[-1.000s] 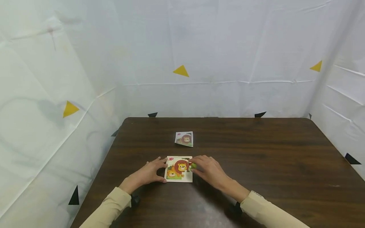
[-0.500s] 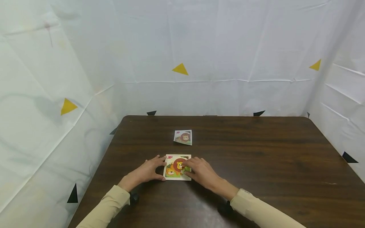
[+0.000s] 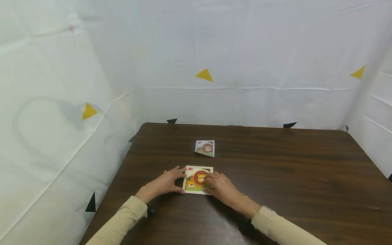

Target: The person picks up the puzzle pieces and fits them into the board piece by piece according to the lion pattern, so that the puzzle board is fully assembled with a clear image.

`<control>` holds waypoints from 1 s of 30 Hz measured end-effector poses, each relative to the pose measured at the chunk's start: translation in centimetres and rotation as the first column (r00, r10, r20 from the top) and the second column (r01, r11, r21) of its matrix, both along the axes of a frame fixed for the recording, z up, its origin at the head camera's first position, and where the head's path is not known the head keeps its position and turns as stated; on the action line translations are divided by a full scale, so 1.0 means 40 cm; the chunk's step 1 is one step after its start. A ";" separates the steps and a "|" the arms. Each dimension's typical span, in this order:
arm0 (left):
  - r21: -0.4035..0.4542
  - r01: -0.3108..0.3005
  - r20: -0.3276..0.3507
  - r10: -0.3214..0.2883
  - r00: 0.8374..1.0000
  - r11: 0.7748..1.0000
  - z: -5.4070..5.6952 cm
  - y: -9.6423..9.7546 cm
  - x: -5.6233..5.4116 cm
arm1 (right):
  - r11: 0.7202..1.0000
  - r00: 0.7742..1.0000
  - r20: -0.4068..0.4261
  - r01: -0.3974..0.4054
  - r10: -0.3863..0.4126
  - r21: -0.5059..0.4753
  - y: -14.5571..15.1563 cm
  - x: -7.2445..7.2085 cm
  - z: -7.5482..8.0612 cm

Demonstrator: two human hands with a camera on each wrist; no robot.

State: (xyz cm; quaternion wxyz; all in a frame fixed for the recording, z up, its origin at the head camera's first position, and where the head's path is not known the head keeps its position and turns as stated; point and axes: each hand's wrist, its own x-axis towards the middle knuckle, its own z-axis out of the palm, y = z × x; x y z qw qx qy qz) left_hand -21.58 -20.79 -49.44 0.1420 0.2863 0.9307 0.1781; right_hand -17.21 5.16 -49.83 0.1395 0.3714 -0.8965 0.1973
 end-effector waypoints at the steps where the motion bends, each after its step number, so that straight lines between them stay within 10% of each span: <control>1: -0.003 -0.002 0.003 0.002 1.000 1.000 0.000 0.000 0.000 | 1.000 1.000 -0.002 -0.003 0.003 0.001 0.000 0.000 -0.001; 30: -0.006 -0.007 -0.003 0.007 1.000 1.000 0.019 -0.017 -0.002 | 0.998 1.000 -0.028 0.003 -0.001 0.069 -0.030 0.003 -0.001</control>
